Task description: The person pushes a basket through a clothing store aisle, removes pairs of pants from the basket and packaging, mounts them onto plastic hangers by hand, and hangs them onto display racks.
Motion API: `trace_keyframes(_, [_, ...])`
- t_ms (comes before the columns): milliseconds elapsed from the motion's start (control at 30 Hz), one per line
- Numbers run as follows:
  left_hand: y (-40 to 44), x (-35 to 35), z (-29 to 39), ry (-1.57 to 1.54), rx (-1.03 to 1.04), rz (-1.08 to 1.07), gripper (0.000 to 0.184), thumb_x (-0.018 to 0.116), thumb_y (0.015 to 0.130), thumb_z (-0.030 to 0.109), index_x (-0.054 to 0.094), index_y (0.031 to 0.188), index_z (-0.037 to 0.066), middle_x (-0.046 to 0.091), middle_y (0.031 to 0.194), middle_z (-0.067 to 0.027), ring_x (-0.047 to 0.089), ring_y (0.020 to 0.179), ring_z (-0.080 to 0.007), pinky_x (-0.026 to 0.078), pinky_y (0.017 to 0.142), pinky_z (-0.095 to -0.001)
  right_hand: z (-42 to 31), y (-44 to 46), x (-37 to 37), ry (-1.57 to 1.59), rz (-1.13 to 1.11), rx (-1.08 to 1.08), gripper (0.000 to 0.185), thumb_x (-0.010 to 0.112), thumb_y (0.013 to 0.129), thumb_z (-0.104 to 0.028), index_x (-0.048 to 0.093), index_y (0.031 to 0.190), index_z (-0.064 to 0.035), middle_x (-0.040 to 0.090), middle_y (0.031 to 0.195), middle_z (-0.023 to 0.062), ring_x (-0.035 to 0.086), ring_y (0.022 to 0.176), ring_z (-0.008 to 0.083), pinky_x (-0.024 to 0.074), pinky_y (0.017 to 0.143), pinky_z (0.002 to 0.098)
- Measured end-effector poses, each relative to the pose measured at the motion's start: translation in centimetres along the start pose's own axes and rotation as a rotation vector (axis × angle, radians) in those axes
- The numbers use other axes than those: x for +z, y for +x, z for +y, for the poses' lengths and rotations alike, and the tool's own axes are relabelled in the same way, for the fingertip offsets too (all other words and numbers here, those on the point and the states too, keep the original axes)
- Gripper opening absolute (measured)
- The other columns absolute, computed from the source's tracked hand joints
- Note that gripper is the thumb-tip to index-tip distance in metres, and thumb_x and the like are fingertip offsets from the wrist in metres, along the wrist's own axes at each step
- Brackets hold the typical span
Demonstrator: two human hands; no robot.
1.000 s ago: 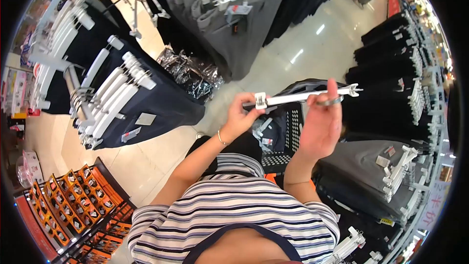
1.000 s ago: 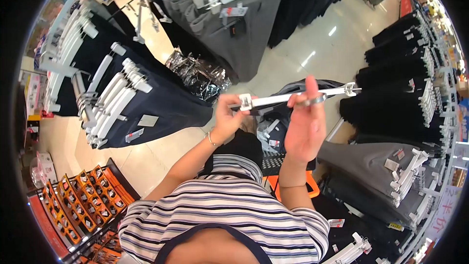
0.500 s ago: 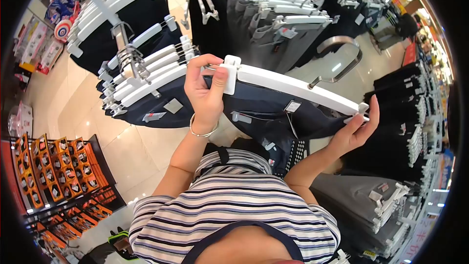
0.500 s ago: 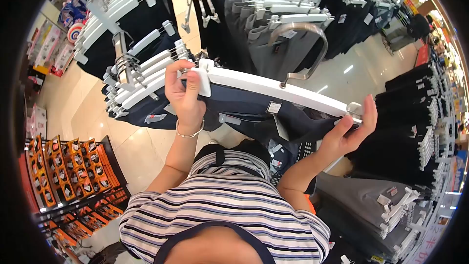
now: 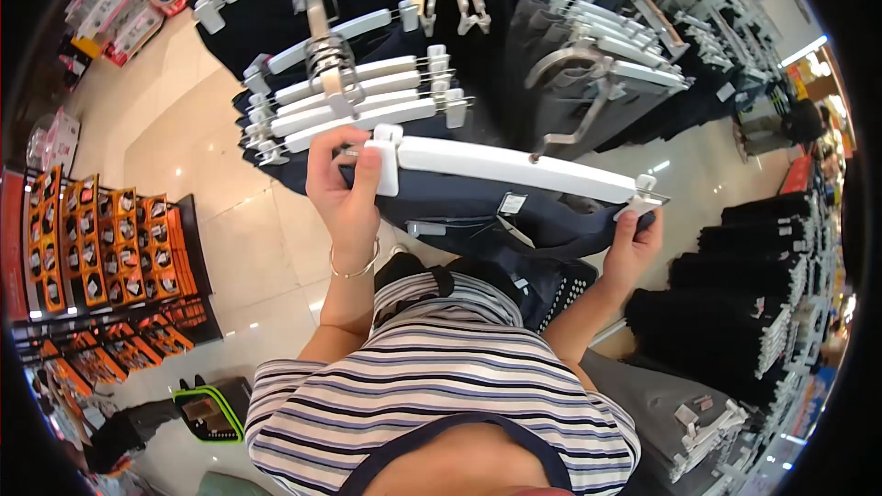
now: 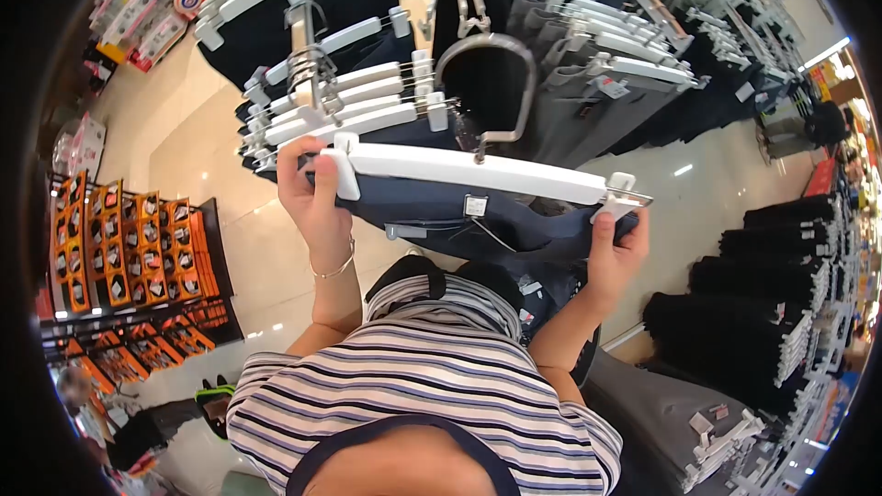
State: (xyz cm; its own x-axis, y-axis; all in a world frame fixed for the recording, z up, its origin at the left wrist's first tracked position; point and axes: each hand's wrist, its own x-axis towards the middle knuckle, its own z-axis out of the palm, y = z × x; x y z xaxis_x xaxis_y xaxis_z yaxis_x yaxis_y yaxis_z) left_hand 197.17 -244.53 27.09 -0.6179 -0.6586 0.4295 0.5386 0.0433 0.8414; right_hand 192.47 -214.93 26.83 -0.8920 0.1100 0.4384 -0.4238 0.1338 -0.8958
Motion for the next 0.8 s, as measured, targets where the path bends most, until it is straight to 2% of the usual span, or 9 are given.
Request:
trace_keyframes(100, [-1.8,-4.6,-1.4,0.062,-0.051,0.064,0.019,0.066,0.082,0.012,0.053,0.093,0.002,0.053,0.089,-0.0014,0.049,0.073,-0.0057,0.04,0.064,-0.0175,1.2,-0.8,2.8,-0.004,-0.127,0.123,0.027,0.059,0.087,-0.016,0.05,0.107,-0.0005,0.055,0.085,-0.0006,0.048,0.073,0.0047,0.0378,0.065,0.0187])
trace_keyframes(133, [-2.0,-5.7,-1.3,0.083,-0.08,0.077,0.019,0.065,0.082,0.012,0.053,0.092,0.002,0.053,0.088,-0.0013,0.049,0.072,-0.0056,0.04,0.063,-0.0175,1.5,-1.0,3.7,0.03,-0.156,0.201,0.028,0.066,0.082,-0.019,0.054,0.1,-0.0009,0.057,0.083,0.001,0.05,0.075,0.0072,0.0396,0.068,0.0193])
trace_keyframes(333, [-1.6,-10.5,-1.8,0.175,-0.063,0.221,0.018,0.062,0.085,0.015,0.052,0.095,0.004,0.055,0.084,-0.0014,0.05,0.066,-0.0046,0.038,0.057,-0.0159,3.3,-1.1,10.3,0.051,-0.382,0.261,0.02,0.065,0.083,-0.017,0.053,0.092,-0.0029,0.056,0.081,-0.0008,0.048,0.074,0.0051,0.0397,0.066,0.0189])
trace_keyframes(533, [0.4,-12.8,-2.6,0.23,-0.025,0.264,0.018,0.064,0.084,0.014,0.053,0.094,0.003,0.056,0.08,-0.0003,0.051,0.063,-0.0039,0.038,0.054,-0.0155,5.7,-0.3,15.3,0.056,-0.455,0.254,0.025,0.064,0.084,-0.024,0.054,0.09,-0.0023,0.054,0.072,-0.0001,0.047,0.067,0.0055,0.0399,0.061,0.0211])
trace_keyframes(633, [1.3,-13.6,-2.2,0.3,-0.007,0.25,0.017,0.061,0.086,0.013,0.052,0.096,0.004,0.056,0.078,-0.0009,0.051,0.068,-0.005,0.04,0.059,-0.0165,6.0,-0.1,16.5,0.09,-0.465,0.247,0.026,0.064,0.084,-0.026,0.054,0.09,-0.0022,0.055,0.073,0.0002,0.048,0.068,0.0061,0.0402,0.063,0.0213])
trace_keyframes(733, [1.9,-14.0,-2.1,0.289,-0.075,0.226,0.017,0.064,0.084,0.013,0.054,0.094,0.003,0.056,0.088,-0.0032,0.054,0.066,-0.0066,0.041,0.056,-0.0166,7.7,-0.8,17.4,0.109,-0.473,0.275,0.027,0.064,0.084,-0.026,0.055,0.09,-0.0019,0.056,0.074,0.0009,0.048,0.07,0.0066,0.0405,0.065,0.0214])
trace_keyframes(800, [1.8,-14.3,-3.6,0.324,-0.065,0.208,0.023,0.063,0.084,0.012,0.051,0.101,0.003,0.056,0.091,-0.0044,0.055,0.072,-0.008,0.043,0.06,-0.0179,9.4,-1.4,17.9,0.104,-0.47,0.296,0.027,0.064,0.084,-0.027,0.055,0.09,-0.0017,0.057,0.076,0.0016,0.049,0.071,0.0068,0.0406,0.066,0.0214])
